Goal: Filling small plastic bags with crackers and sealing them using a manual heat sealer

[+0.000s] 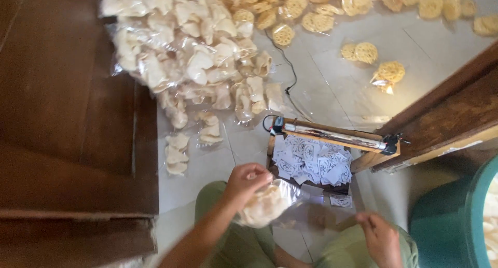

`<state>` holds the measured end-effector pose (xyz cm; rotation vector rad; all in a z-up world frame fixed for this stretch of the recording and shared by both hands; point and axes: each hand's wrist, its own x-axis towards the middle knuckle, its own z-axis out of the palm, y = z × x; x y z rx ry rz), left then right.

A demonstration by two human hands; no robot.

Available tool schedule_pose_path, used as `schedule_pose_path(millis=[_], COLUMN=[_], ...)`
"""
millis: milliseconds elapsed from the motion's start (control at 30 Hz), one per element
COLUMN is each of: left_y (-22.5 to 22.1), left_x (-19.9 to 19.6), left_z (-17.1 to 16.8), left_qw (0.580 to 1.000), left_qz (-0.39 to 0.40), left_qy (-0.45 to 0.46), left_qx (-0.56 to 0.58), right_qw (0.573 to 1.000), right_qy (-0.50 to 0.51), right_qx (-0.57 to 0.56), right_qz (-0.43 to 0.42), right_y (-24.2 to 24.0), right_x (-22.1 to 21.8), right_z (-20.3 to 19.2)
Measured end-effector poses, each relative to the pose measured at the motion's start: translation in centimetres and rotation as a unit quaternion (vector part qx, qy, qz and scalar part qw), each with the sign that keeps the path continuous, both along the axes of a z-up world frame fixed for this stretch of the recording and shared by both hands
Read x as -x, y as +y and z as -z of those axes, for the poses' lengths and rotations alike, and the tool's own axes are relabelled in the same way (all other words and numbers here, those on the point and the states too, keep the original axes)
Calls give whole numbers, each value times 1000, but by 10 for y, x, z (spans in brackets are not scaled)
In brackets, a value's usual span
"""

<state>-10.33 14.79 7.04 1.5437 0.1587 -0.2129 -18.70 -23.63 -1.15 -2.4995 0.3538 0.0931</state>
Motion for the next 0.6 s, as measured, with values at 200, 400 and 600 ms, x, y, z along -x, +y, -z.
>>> schedule_pose_path(millis=[200,400,600], left_y=[179,183,145], left_x=[-152,-93,42], left_z=[-98,-63,172], left_qw=[894,888,968], left_qz=[-364,-347,-2], left_qy=[-159,-286,98], left_qx=[209,-94,-231], right_qw=[974,963,846], right_qy=[-218,-266,-118], right_qx=[-59,29,-480], right_qz=[12,-14,199], right_y=[-87,-162,-143], right_x=[67,162,307], right_z=[69,126,189])
